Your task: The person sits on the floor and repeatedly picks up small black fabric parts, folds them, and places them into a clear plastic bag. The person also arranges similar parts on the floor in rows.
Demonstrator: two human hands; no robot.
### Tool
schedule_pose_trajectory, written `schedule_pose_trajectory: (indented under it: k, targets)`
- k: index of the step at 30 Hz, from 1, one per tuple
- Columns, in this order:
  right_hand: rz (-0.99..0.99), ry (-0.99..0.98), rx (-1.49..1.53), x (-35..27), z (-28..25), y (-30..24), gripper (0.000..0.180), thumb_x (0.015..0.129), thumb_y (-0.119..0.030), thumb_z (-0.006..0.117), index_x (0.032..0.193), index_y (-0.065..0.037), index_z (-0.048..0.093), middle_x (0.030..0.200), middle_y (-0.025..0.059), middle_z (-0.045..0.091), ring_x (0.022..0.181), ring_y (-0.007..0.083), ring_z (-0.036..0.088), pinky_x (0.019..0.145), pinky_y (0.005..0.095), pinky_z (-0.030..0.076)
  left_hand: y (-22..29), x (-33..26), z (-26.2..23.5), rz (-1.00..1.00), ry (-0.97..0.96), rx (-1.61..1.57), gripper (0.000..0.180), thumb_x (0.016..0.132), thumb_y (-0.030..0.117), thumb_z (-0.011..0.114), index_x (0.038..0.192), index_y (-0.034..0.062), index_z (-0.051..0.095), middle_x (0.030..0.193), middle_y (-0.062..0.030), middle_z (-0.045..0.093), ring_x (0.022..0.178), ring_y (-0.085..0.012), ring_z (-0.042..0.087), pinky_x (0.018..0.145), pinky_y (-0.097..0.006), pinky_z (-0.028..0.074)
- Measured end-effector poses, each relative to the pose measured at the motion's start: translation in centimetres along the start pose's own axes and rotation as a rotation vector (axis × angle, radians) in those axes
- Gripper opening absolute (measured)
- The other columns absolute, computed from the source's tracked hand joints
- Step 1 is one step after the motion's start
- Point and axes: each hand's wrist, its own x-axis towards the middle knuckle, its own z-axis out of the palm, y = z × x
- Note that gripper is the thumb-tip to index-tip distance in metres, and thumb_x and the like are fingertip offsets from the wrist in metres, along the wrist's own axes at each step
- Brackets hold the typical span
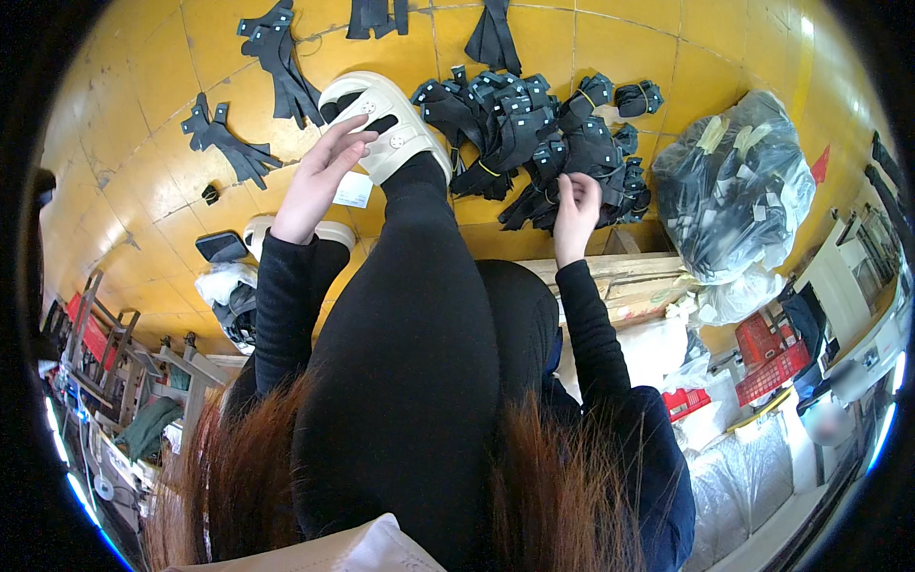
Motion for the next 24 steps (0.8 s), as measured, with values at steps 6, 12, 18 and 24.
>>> schedule_pose_trajectory:
  k: [6, 12, 18, 24]
  targets:
    - [0.523, -0.7, 0.018, 0.0, 4.3, -6.2, 0.042, 0.091, -0.04, 0.059, 0.098, 0.002, 0.066, 0.085, 0.0054, 0.068, 0.073, 0.0077, 0.061, 0.069, 0.0193, 0.044, 0.2, 0.3, 0.8, 0.001, -0.019, 0.008, 0.039, 0.095, 0.016, 0.052, 0.131, 0.0026, 0.047, 0.114, -0.0115, 0.062, 0.108, -0.0168, 0.056, 0.094, -0.027, 0.041]
    - [0.415, -0.588, -0.498, 1.0, 6.2, -5.7, 0.065, 0.076, -0.062, 0.064, 0.073, 0.002, 0.07, 0.064, 0.0088, 0.068, 0.063, 0.0153, 0.067, 0.067, 0.024, 0.051, -0.3, 0.7, 0.8, 0.02, -0.025, 0.022, 0.04, 0.095, 0.017, 0.052, 0.132, 0.0021, 0.047, 0.115, -0.0124, 0.061, 0.108, -0.0167, 0.057, 0.094, -0.027, 0.042]
    - [0.332, -0.558, -0.693, 0.9, 6.9, -6.1, 0.065, 0.078, -0.065, 0.057, 0.067, -0.003, 0.071, 0.061, 0.0054, 0.068, 0.064, 0.0179, 0.068, 0.07, 0.027, 0.052, -0.1, 0.9, 0.6, 0.018, -0.013, 0.035, 0.039, 0.095, 0.016, 0.051, 0.132, 0.0021, 0.047, 0.116, -0.0128, 0.061, 0.109, -0.0172, 0.056, 0.095, -0.028, 0.042]
    - [0.122, -0.47, -0.936, 0.3, 6.6, -6.7, 0.065, 0.078, -0.067, 0.056, 0.06, -0.006, 0.071, 0.055, 0.0048, 0.065, 0.062, 0.0214, 0.068, 0.067, 0.0313, 0.053, -0.3, 0.8, 0.4, 0.023, 0.014, 0.023, 0.039, 0.095, 0.016, 0.051, 0.131, 0.0022, 0.047, 0.115, -0.0126, 0.062, 0.11, -0.0174, 0.056, 0.095, -0.028, 0.041]
